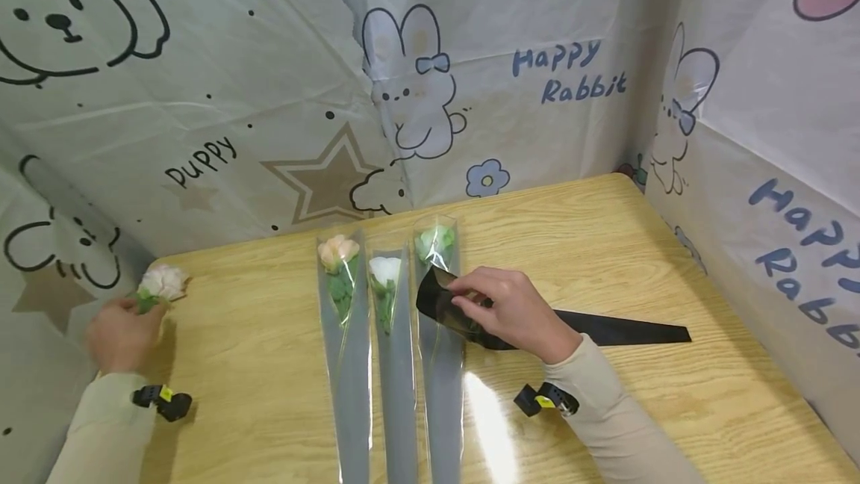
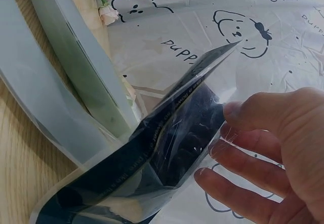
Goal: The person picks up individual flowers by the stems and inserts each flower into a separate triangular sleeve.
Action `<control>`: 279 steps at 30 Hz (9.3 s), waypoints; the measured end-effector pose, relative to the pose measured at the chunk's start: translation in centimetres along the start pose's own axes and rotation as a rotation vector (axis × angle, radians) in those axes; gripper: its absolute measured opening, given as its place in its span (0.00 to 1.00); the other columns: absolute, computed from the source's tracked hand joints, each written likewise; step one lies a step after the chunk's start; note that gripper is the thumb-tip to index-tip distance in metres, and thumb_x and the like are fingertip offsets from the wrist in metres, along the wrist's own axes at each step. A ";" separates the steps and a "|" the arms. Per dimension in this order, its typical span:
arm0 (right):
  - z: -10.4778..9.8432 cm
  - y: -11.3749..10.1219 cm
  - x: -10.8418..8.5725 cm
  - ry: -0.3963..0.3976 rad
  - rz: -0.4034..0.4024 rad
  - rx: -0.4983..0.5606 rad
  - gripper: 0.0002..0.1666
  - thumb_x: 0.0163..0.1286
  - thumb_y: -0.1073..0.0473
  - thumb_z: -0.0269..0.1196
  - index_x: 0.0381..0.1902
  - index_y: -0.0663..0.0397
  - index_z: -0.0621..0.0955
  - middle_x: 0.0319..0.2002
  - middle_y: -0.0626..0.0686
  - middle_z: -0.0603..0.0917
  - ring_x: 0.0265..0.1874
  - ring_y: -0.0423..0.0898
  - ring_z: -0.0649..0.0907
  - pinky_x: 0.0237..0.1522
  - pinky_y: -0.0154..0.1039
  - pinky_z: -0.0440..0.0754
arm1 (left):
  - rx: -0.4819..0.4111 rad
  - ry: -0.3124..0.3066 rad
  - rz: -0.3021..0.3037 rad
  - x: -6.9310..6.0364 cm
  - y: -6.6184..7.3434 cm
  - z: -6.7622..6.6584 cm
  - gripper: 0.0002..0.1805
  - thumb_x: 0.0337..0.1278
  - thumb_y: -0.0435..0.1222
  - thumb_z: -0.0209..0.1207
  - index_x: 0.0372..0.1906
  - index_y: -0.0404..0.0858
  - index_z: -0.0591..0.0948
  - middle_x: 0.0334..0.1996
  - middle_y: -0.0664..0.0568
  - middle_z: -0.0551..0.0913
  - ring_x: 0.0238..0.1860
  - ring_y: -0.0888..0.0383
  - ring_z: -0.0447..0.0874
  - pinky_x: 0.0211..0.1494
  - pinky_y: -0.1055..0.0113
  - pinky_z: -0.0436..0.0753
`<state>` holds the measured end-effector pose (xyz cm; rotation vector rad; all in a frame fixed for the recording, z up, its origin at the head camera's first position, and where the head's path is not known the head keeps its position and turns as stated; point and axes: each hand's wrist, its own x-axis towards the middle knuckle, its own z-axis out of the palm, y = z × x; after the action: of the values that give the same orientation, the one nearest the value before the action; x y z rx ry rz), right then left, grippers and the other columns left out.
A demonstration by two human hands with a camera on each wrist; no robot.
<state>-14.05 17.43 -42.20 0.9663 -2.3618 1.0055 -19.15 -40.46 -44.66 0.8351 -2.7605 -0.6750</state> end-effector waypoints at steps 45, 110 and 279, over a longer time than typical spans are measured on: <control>-0.2 0.8 -0.3 -0.008 0.008 -0.021 0.11 0.61 0.67 0.75 0.42 0.54 0.89 0.37 0.50 0.92 0.32 0.39 0.90 0.33 0.34 0.90 | 0.351 -0.072 0.069 3.1 -1.2 1.1 0.22 0.67 0.36 0.49 0.31 0.17 0.79 0.29 0.23 0.82 0.33 0.27 0.83 0.31 0.43 0.79; -0.8 -0.2 -0.2 -0.016 0.008 -0.073 0.12 0.61 0.66 0.76 0.43 0.53 0.89 0.38 0.49 0.92 0.31 0.38 0.89 0.32 0.31 0.89 | -0.970 0.192 0.511 -13.0 18.7 -9.0 0.20 0.63 0.27 0.65 0.59 0.40 0.85 0.47 0.57 0.90 0.38 0.70 0.92 0.39 0.73 0.90; -1.6 -3.4 0.5 0.159 -0.104 -0.086 0.10 0.56 0.66 0.78 0.36 0.53 0.89 0.34 0.48 0.90 0.31 0.39 0.88 0.34 0.27 0.86 | -0.860 -0.553 0.522 -25.4 25.2 8.1 0.19 0.48 0.29 0.76 0.47 0.29 0.85 0.39 0.36 0.88 0.35 0.66 0.80 0.42 0.73 0.83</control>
<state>-11.80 16.70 -39.23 0.9307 -2.1827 0.8989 -12.64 -4.54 -40.95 -0.2797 -2.4463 -1.9421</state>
